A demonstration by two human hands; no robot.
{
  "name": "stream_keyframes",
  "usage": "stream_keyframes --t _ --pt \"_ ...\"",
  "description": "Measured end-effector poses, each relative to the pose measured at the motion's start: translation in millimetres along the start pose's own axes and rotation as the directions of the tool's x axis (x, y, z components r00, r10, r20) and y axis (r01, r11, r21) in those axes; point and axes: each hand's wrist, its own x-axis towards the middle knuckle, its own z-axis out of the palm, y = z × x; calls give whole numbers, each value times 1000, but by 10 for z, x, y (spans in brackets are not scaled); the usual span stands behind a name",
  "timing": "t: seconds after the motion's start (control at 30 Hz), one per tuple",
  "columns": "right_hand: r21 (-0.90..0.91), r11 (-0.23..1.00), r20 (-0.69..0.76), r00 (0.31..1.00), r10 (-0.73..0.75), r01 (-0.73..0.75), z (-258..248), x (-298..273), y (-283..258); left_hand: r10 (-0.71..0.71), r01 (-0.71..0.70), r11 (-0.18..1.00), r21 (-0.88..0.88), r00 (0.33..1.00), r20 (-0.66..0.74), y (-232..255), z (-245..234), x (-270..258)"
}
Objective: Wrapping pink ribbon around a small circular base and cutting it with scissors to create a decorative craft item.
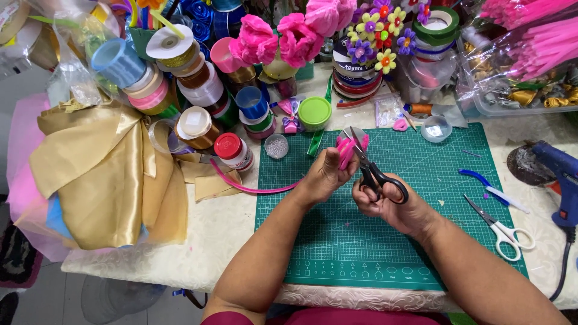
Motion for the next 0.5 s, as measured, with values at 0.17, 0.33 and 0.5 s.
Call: stream_keyframes --t 0.17,0.33,0.5 --pt "12 999 -43 999 -32 32 42 9 14 -5 5 1000 -16 1000 -6 31 -2 -16" --pt "79 983 -117 981 -156 166 -176 -76 -50 -9 9 1000 -4 1000 3 139 -8 -35" --pt "-133 990 92 995 -32 44 228 -72 -281 -43 35 994 -105 996 -78 195 -137 -102"
